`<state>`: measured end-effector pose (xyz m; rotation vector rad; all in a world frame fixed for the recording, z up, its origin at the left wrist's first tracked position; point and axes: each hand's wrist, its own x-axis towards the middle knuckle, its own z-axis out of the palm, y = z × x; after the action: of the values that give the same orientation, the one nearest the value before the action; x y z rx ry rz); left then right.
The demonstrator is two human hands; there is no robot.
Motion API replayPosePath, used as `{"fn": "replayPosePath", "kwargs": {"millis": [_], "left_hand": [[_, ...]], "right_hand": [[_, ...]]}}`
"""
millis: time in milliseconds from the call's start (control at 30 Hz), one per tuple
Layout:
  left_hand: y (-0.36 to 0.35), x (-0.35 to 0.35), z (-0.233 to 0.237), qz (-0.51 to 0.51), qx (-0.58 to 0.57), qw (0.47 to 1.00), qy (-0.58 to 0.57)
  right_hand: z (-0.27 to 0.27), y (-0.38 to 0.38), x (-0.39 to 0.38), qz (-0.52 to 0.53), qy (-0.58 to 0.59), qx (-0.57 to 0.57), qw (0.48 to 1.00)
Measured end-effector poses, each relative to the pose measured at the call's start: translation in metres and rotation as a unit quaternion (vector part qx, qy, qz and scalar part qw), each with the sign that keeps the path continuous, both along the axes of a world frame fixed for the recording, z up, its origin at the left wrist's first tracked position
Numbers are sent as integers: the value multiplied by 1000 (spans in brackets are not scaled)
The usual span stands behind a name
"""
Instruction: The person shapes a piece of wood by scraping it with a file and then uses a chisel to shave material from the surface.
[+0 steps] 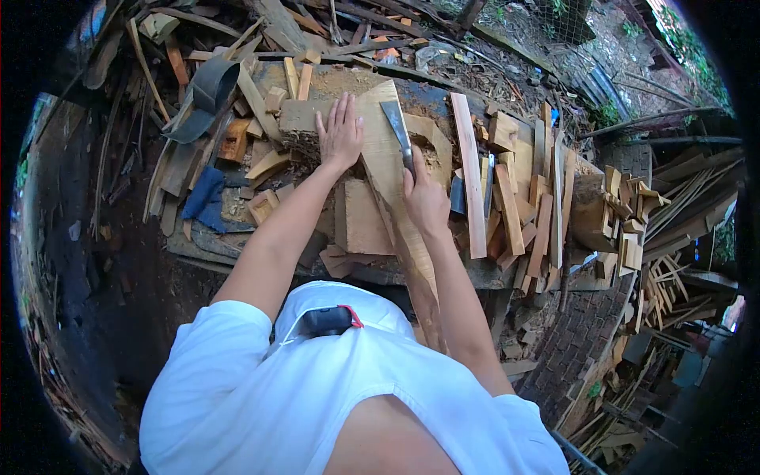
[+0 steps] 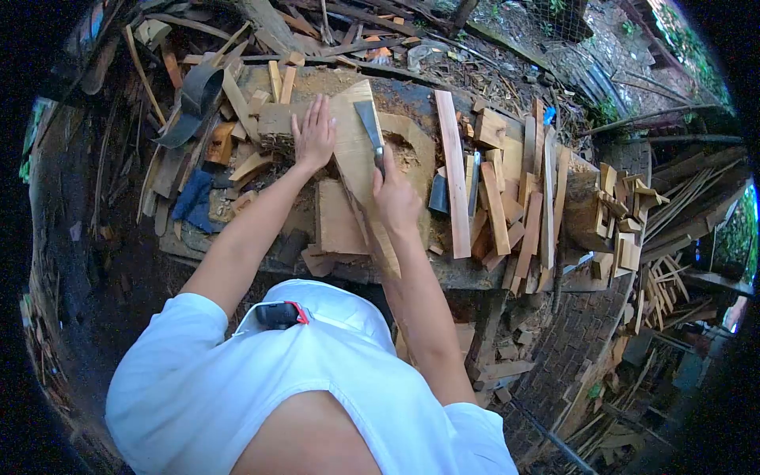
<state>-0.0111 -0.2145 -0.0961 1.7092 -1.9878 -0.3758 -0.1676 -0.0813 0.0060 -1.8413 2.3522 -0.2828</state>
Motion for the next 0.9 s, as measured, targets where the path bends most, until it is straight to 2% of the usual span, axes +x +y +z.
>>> {"fn": "replayPosePath", "kwargs": {"millis": [67, 133, 233, 367, 433, 567, 633, 733, 900], "left_hand": [[1, 1, -4, -3, -17, 1000, -2], [2, 1, -1, 0, -14, 1000, 6], [3, 1, -3, 3, -10, 1000, 8], [1, 0, -2, 2, -10, 1000, -8], [3, 2, -1, -4, -2, 1000, -11], [0, 3, -1, -11, 0, 1000, -11], [-1, 3, -2, -8, -10, 1000, -3], [2, 4, -2, -10, -10, 1000, -6], [2, 5, 0, -16, -13, 999, -27]], "right_hand": [[4, 34, -4, -11, -21, 42, 999], [33, 74, -2, -25, -104, 72, 992], [36, 107, -9, -35, -110, 98, 988], [23, 63, -9, -27, -97, 65, 993], [19, 34, -6, -48, -70, 95, 992], [16, 59, -9, -47, -82, 96, 991], [21, 91, -11, -46, -155, 41, 986], [25, 101, -11, -50, -145, 61, 986], [11, 37, -10, -43, -108, 60, 991]]}}
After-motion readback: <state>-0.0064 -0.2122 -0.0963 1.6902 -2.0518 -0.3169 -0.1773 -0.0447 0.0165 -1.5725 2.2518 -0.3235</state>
